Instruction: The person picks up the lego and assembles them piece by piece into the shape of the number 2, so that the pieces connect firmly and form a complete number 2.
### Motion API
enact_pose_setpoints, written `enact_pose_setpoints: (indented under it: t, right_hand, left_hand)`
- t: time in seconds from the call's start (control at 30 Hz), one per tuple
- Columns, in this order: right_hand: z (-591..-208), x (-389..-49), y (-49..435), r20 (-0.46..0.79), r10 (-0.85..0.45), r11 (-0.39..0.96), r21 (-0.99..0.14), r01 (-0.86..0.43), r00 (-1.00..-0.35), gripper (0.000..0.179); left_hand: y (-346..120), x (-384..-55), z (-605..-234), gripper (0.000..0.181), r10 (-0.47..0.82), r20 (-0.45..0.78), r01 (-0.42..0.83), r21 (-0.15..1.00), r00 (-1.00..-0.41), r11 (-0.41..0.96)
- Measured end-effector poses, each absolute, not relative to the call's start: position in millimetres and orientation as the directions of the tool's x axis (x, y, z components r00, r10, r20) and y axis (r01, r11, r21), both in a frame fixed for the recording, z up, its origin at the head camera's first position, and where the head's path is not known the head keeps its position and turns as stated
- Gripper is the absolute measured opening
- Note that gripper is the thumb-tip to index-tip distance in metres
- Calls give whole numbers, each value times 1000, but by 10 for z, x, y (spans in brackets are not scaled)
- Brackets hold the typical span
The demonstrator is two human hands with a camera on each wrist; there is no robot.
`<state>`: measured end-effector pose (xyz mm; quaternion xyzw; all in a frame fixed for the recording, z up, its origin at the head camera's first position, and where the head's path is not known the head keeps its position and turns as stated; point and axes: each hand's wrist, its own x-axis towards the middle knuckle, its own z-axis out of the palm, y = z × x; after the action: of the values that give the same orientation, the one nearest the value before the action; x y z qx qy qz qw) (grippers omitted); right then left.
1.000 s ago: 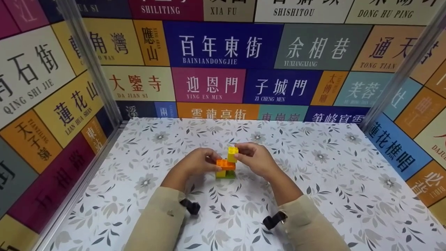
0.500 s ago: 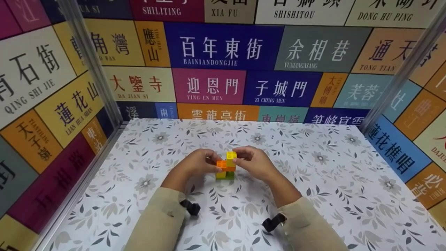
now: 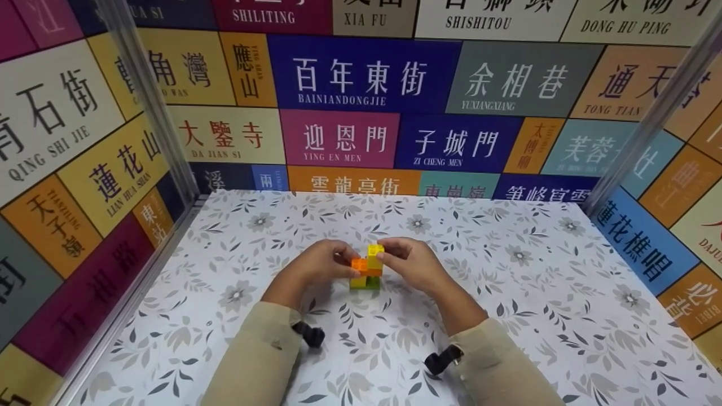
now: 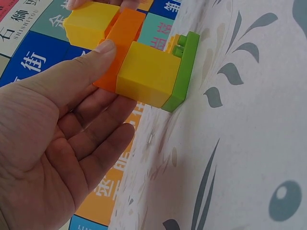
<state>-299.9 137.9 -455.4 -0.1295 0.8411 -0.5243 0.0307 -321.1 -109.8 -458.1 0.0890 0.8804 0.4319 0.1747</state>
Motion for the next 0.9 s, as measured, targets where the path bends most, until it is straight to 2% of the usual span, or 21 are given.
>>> enact_pose_setpoints:
  t: [0.9]
  right_hand:
    - [-4578, -2996, 1371, 87, -250, 421, -887, -189, -964, 36]
  left_hand:
    - [-1095, -3226, -4621, 23, 308, -199, 37, 784, -930, 619]
